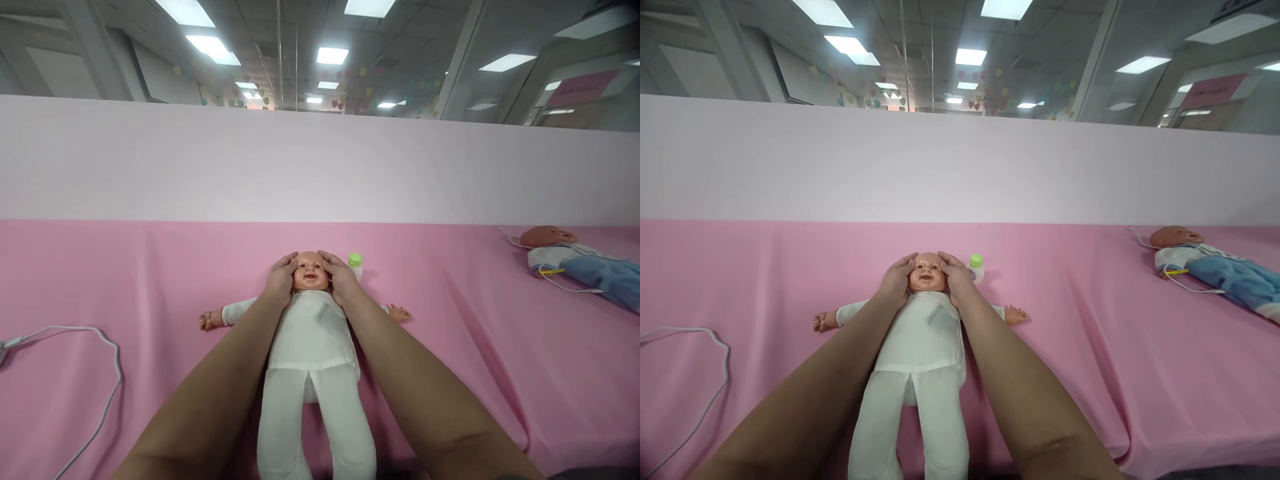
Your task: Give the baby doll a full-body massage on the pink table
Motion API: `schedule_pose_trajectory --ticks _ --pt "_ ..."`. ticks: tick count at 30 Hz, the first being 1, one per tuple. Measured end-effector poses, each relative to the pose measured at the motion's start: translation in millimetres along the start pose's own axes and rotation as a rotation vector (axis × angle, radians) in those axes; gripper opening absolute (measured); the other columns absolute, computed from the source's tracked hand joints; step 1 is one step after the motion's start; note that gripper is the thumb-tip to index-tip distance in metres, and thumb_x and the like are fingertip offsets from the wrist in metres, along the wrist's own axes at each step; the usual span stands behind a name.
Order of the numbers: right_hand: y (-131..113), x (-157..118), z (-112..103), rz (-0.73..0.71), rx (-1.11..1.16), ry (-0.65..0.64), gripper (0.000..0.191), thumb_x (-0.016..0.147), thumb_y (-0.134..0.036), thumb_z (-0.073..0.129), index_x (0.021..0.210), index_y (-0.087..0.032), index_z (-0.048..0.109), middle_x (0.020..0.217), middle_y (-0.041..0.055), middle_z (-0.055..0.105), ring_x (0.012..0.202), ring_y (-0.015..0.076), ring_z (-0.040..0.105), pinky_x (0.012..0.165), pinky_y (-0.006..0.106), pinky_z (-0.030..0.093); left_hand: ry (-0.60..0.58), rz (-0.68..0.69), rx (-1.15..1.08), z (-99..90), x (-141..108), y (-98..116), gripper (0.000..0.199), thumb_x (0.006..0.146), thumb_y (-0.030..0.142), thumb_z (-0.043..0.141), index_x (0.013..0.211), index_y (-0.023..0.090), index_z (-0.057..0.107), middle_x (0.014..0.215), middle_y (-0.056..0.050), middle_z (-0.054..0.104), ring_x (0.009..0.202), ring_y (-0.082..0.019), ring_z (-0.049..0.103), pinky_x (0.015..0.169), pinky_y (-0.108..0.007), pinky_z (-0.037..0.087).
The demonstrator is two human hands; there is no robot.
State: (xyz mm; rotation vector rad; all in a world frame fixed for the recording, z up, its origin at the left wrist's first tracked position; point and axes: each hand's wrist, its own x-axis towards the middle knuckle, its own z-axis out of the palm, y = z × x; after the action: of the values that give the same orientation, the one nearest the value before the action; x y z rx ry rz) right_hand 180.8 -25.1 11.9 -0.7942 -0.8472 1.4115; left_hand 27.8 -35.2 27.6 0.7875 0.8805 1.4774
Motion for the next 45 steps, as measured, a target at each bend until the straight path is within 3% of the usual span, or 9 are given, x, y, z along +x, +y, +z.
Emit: schedule_pose_trajectory --ticks 5,8,15,21,26,29,32,39,45 --pt "-4 -5 -1 -0.046 -0.05 -0.117 0.056 0.068 -0.033 0.088 0.121 -0.03 0.071 0.122 0.0032 0.074 0.112 0.0267 0.069 0.101 0.045 0.057 -0.011 0.091 0.14 -1.9 -1 -2 0.056 0.067 0.026 0.086 0.119 0.018 0.067 0.108 -0.01 0.073 0.093 -0.025 0.073 0.087 -0.041 0.06" --pt "-3 -4 0 -0.074 -0.125 -0.105 0.057 0.066 -0.036 0.091 0.118 -0.029 0.069 0.115 0.0024 0.073 0.107 0.0254 0.07 0.097 0.042 0.058 0.011 0.132 0.24 -2.6 1 -5 0.059 0.063 0.031 0.089 0.117 0.019 0.068 0.105 -0.009 0.072 0.091 -0.025 0.072 0.083 -0.04 0.06" --pt "3 5 5 -0.135 -0.19 -0.03 0.045 0.075 -0.047 0.084 0.113 -0.027 0.071 0.111 0.0025 0.075 0.105 0.0238 0.07 0.098 0.041 0.057 0.073 0.134 0.241 1.9 5 -4 0.039 0.073 0.039 0.083 0.105 0.02 0.072 0.101 -0.008 0.075 0.091 -0.024 0.072 0.084 -0.038 0.059" --pt "-5 4 4 -0.064 -0.202 0.0 0.034 0.082 -0.036 0.075 0.115 -0.03 0.076 0.125 0.0023 0.075 0.118 0.026 0.068 0.107 0.045 0.054 0.099 0.093 0.173 1.5 4 -4 0.039 0.079 0.035 0.079 0.113 0.018 0.075 0.106 -0.01 0.077 0.096 -0.026 0.073 0.091 -0.042 0.059" --pt "-27 -13 -11 0.102 -0.193 -0.202 0.069 0.08 -0.035 0.083 0.146 -0.035 0.061 0.15 0.002 0.062 0.127 0.0276 0.066 0.11 0.046 0.054 -0.19 0.002 0.091 -11.6 -1 5 0.07 0.074 0.034 0.09 0.137 0.017 0.065 0.126 -0.017 0.073 0.11 -0.03 0.073 0.1 -0.044 0.059" --pt "-37 -20 -20 0.089 -0.366 -0.34 0.105 0.07 -0.036 0.095 0.16 -0.037 0.041 0.162 0.0033 0.049 0.14 0.0294 0.056 0.117 0.046 0.047 -0.363 -0.057 0.173 -23.0 -4 11 0.11 0.065 0.027 0.097 0.16 0.024 0.042 0.148 -0.017 0.062 0.126 -0.034 0.067 0.105 -0.045 0.057" --pt "-38 -19 -24 0.021 -0.578 -0.345 0.126 0.064 -0.041 0.099 0.166 -0.038 0.025 0.164 0.0055 0.047 0.145 0.0314 0.051 0.12 0.049 0.042 -0.431 -0.047 0.293 -29.6 -3 13 0.131 0.062 0.024 0.099 0.168 0.028 0.023 0.16 -0.017 0.05 0.135 -0.035 0.061 0.109 -0.047 0.055" --pt "-33 -13 -16 -0.085 -0.835 -0.209 0.111 0.079 -0.066 0.083 0.167 -0.031 0.027 0.157 0.0078 0.055 0.143 0.0313 0.053 0.122 0.048 0.04 -0.181 0.247 0.784 -24.6 3 10 0.099 0.078 0.046 0.087 0.161 0.017 0.042 0.16 -0.015 0.052 0.145 -0.035 0.051 0.122 -0.044 0.04" --pt "-26 -6 -21 -0.145 -0.829 -0.205 0.113 0.073 -0.061 0.089 0.166 -0.035 0.029 0.158 0.0025 0.055 0.142 0.0304 0.054 0.122 0.05 0.04 -0.255 0.272 0.838 -29.8 6 9 0.102 0.083 0.052 0.081 0.165 0.014 0.034 0.16 -0.015 0.051 0.145 -0.034 0.052 0.121 -0.043 0.041"
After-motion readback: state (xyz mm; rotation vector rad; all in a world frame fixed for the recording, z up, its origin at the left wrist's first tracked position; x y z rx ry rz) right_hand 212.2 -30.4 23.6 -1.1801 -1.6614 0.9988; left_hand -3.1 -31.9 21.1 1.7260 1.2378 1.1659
